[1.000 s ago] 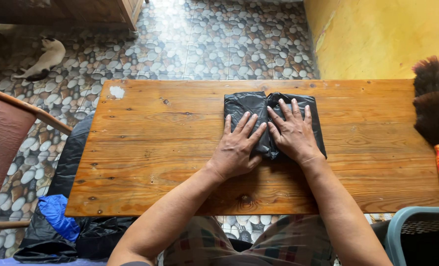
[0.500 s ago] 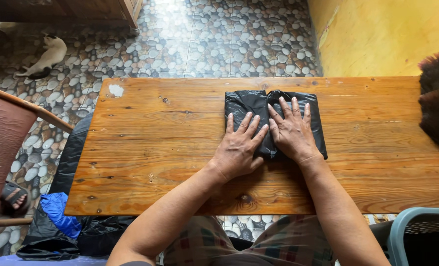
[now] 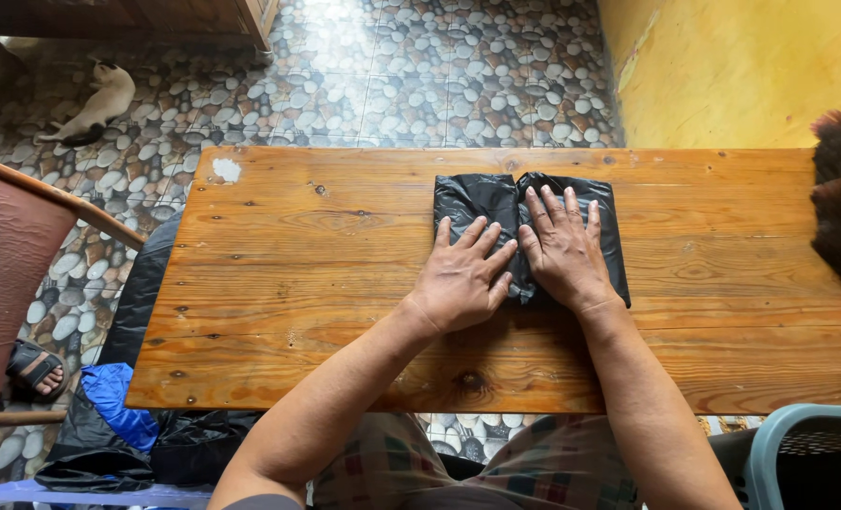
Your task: The person folds a large black plastic sheet on a wooden table, using a brush to smooth it out. They then fold the sheet into a compact rectangular shape and place it into a plastic basket.
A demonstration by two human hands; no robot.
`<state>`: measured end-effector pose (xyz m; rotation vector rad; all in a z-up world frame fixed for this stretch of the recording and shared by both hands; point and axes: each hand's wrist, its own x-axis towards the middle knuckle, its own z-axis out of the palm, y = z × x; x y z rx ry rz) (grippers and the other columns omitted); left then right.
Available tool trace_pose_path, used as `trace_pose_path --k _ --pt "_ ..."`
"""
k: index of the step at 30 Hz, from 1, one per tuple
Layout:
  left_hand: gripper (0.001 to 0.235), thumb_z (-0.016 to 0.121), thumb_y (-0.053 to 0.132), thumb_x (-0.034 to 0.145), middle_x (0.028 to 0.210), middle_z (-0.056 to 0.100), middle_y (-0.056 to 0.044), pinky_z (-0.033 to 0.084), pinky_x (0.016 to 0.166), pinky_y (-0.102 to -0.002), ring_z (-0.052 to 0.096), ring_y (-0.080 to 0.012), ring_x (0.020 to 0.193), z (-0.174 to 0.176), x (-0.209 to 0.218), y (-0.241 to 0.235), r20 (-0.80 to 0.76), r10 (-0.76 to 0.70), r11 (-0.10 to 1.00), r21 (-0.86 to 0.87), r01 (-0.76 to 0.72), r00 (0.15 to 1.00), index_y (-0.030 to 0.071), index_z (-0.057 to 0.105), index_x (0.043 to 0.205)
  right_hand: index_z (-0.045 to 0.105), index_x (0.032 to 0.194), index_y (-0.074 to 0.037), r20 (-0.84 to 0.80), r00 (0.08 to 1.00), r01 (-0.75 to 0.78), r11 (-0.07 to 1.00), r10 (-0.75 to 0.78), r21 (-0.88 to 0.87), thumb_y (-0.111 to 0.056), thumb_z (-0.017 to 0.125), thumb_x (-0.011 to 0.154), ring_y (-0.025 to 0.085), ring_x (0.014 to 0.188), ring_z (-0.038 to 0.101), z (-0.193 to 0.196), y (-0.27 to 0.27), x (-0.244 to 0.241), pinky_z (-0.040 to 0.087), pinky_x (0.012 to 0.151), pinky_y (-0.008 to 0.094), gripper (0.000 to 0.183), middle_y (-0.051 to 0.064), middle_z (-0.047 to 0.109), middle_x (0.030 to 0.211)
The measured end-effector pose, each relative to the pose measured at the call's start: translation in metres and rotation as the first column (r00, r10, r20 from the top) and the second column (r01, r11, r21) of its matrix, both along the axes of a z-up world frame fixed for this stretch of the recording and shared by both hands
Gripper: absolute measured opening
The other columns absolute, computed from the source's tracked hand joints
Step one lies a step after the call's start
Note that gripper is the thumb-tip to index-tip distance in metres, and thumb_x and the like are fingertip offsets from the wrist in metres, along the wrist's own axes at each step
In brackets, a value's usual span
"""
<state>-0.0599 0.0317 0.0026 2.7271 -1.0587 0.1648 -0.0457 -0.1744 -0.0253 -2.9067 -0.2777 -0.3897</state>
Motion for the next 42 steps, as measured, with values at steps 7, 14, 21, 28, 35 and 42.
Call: trace_pose_path --k 7,14,21,28,35,42 --pt "0.057 0.039 0.046 0.098 0.150 0.055 -0.018 0.018 0.117 -0.070 0.040 -0.0360 0.149 -0.002 -0.002 0.000 0.029 0.002 1.000 -0.015 -0.002 1.000 0.021 0.058 0.145 0.043 0.159 -0.011 0.121 0.991 0.008 0.944 -0.050 0.329 -0.037 0.043 0.113 0.043 0.143 0.042 0.018 -0.023 -0.007 0.023 0.119 0.065 0.053 0.020 0.050 0.153" --pt "0.055 0.039 0.044 0.099 0.151 0.054 -0.018 0.017 0.119 -0.069 0.038 -0.0358 0.150 -0.006 -0.004 0.002 0.041 0.001 0.998 -0.066 0.002 0.999 0.020 0.058 0.145 0.047 0.158 -0.016 -0.283 0.836 0.527 0.831 -0.470 0.179 -0.075 0.048 0.100 0.038 0.130 0.054 0.030 -0.071 -0.051 0.046 0.100 0.061 0.083 0.020 0.059 0.132" --pt "0.056 0.038 0.044 0.099 0.151 0.054 -0.019 0.017 0.119 -0.069 0.039 -0.0361 0.149 -0.009 -0.003 0.002 0.045 -0.001 0.996 -0.091 0.005 0.999 0.019 0.057 0.146 0.057 0.150 -0.019 -0.438 0.759 0.628 0.718 -0.481 0.300 -0.082 0.068 0.086 0.027 0.117 0.065 -0.001 -0.095 -0.061 0.053 0.094 0.050 0.090 0.008 0.068 0.120" --pt "0.064 0.038 0.044 0.099 0.152 0.052 -0.018 0.014 0.119 -0.072 0.037 -0.0366 0.151 -0.008 -0.005 0.002 0.024 0.014 0.997 -0.077 -0.012 1.000 0.023 0.039 0.159 0.054 0.139 -0.001 -0.339 0.895 0.391 0.143 -0.288 0.909 -0.033 0.080 0.100 0.023 0.102 0.061 0.016 -0.043 -0.076 0.058 0.082 0.044 0.056 0.012 0.055 0.113" --pt "0.058 0.038 0.044 0.097 0.152 0.053 -0.018 0.015 0.118 -0.071 0.037 -0.0369 0.150 -0.009 -0.003 0.000 0.027 -0.002 0.998 -0.065 0.004 1.000 0.027 0.052 0.150 0.060 0.133 -0.007 -0.348 0.887 0.316 -0.149 -0.303 0.937 -0.024 0.088 0.085 0.021 0.110 0.063 0.031 0.018 -0.093 0.055 0.095 0.042 0.058 0.012 0.062 0.118" --pt "0.059 0.038 0.044 0.097 0.153 0.051 -0.018 0.016 0.119 -0.071 0.036 -0.0369 0.150 -0.006 -0.003 0.003 0.025 -0.006 0.999 -0.051 0.007 1.000 0.026 0.048 0.153 0.073 0.116 -0.002 -0.415 0.866 0.482 0.249 -0.277 0.840 -0.031 0.101 0.070 0.030 0.090 0.075 0.034 0.041 -0.070 0.064 0.068 0.043 0.061 0.019 0.074 0.100"
